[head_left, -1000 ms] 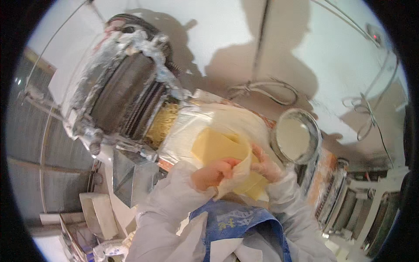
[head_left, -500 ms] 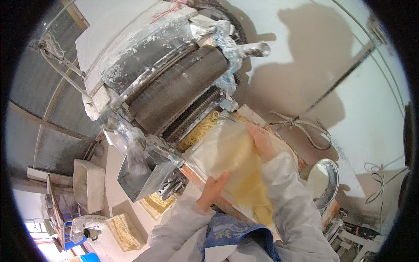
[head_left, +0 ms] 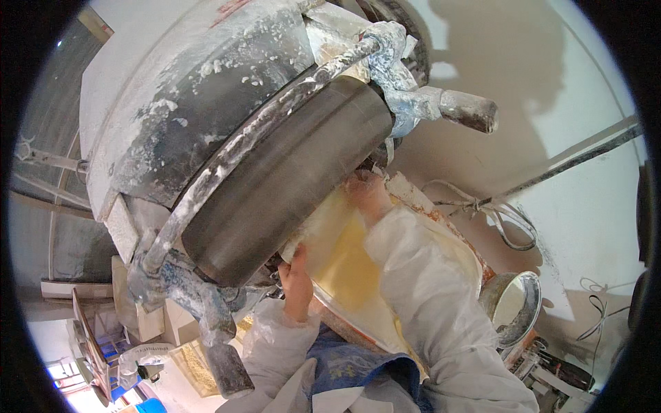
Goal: The person feeds sheets of dough into a noodle-making machine, which extrudes noodles into a tray. The person collects the noodles, carries the tray across the room, and places it on a table.
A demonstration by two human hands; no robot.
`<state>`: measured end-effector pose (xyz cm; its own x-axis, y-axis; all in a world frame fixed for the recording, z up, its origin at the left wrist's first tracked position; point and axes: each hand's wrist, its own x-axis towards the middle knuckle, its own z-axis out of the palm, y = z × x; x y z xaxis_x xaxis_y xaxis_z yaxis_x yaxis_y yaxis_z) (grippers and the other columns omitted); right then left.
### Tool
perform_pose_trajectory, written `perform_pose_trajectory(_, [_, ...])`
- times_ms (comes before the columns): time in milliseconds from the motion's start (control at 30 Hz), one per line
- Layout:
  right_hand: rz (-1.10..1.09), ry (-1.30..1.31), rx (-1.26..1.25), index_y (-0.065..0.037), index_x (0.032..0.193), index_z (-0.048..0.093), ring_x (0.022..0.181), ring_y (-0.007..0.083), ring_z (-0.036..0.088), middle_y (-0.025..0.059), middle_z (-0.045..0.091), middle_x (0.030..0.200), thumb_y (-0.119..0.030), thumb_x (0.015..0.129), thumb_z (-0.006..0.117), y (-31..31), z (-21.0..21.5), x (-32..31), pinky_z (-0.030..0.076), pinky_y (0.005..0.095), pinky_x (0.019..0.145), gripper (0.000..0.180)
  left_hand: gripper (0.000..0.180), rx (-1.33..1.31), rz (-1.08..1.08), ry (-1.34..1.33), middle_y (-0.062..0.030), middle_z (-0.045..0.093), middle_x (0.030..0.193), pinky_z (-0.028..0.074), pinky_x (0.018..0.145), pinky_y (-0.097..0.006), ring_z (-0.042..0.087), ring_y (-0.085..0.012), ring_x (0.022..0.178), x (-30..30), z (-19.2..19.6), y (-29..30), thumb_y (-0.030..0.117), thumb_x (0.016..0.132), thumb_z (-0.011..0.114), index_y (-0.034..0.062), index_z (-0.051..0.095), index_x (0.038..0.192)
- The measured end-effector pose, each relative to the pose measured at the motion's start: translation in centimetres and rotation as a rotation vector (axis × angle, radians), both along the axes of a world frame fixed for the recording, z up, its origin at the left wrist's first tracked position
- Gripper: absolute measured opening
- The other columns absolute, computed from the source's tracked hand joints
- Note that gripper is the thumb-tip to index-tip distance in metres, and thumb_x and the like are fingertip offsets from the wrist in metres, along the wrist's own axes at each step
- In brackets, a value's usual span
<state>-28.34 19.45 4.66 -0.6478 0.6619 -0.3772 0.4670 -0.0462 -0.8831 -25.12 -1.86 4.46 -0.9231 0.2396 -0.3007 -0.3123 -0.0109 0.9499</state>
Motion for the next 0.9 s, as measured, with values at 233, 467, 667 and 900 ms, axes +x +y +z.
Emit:
perform_pose_trajectory(233, [-0.177,0.190,0.289,-0.007,0.097,0.055,0.088,0.0307,0.053,0.0143,0.054,0.095,-0.027,0.070,0.061,-3.2,-4.6,8.1,0.042,0.0360,0.074,0.034,0.027,-0.053,0.015,0.065,-0.0061,0.053,0.101,0.038,0.081,-0.027,0.049,-0.0158,0.093,0.6,-5.3,-1.0,0.016,0.082,0.051,-0.0008,0.049,0.104])
perform_pose_trajectory(467, [0.400,-0.548,1.005,-0.011,0.097,0.055,0.089,0.0252,0.055,0.0117,0.058,0.091,-0.022,0.072,0.054,-8.2,-12.6,17.3,0.043,0.0359,0.077,0.028,0.027,-0.438,-0.123,-0.025,-0.0046,0.056,0.082,0.039,0.072,-0.025,0.050,-0.0124,0.080,6.4,-9.5,-2.1,0.021,0.079,0.055,-0.0002,0.051,0.094])
perform_pose_trajectory(667, [0.529,-0.550,0.644,-0.011,0.089,0.057,0.084,0.0279,0.056,0.0122,0.059,0.085,-0.024,0.075,0.049,-6.4,-11.7,17.5,0.044,0.0373,0.070,0.021,0.024,-0.350,-0.286,-0.100,-0.0079,0.054,0.071,0.047,0.054,-0.025,0.054,-0.0145,0.062,6.8,-8.4,-3.5,0.014,0.075,0.057,-0.0044,0.051,0.088])
perform_pose_trajectory(900, [0.221,-0.376,0.368,-0.010,0.083,0.057,0.075,0.0277,0.056,0.0099,0.058,0.080,-0.029,0.073,0.053,-7.4,-0.9,34.0,0.043,0.0365,0.063,0.022,0.021,-0.130,-0.695,-0.425,-0.0096,0.058,0.070,0.047,0.048,-0.026,0.056,-0.0161,0.052,17.1,-6.4,-4.9,0.012,0.077,0.055,-0.0061,0.053,0.086])
